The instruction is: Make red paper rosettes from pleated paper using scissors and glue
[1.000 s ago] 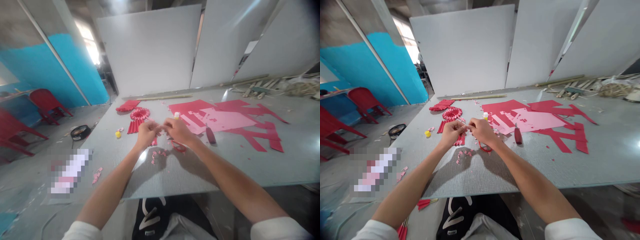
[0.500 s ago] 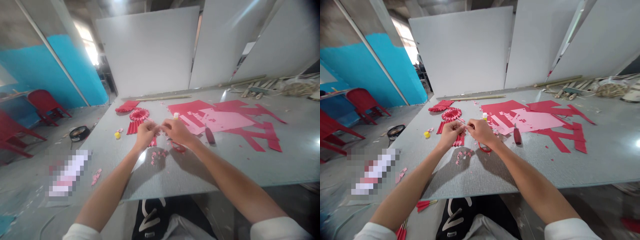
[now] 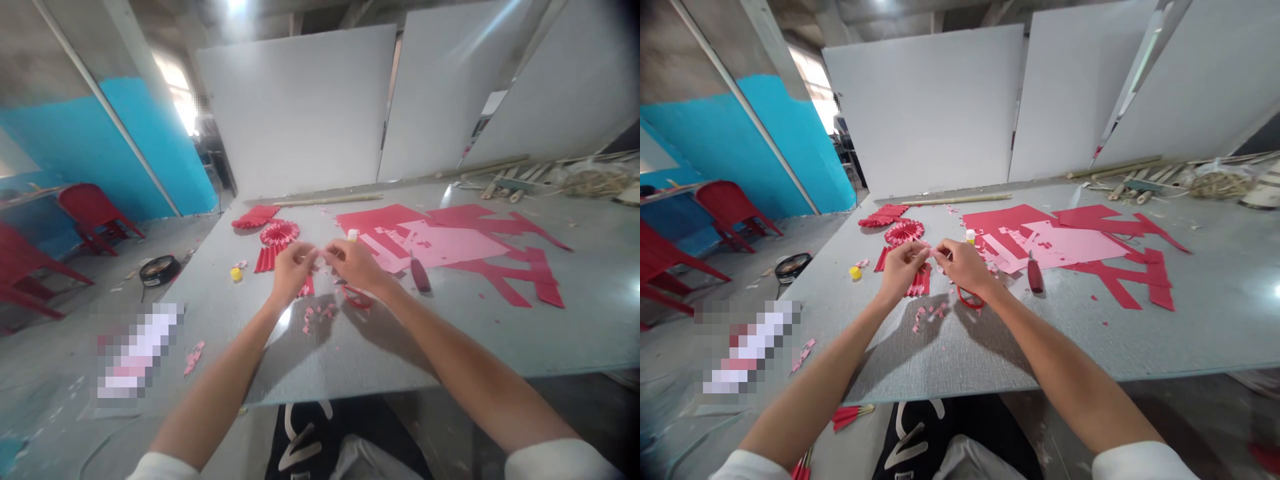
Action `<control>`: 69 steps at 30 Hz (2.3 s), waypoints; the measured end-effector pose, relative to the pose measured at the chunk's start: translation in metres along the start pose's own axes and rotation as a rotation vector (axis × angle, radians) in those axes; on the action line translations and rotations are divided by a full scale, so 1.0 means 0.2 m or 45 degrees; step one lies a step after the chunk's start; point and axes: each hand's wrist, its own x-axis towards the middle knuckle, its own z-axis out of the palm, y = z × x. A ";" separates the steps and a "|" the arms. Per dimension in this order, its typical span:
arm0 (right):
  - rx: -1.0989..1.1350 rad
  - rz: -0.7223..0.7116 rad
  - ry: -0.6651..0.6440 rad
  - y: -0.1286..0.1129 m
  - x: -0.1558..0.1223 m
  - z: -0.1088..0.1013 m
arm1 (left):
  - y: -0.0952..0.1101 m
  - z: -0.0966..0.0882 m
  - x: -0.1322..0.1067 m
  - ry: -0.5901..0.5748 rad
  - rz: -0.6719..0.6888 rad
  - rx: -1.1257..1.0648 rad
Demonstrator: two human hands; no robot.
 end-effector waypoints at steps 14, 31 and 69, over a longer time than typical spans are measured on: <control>0.115 0.035 -0.032 -0.01 0.00 -0.04 | -0.02 0.01 -0.01 -0.169 0.008 -0.002; 0.112 0.028 0.019 0.00 0.01 -0.04 | 0.02 0.00 0.01 -0.210 -0.237 -0.422; 0.426 0.227 -0.128 -0.03 0.01 -0.04 | 0.00 0.00 0.01 -0.164 -0.029 -0.196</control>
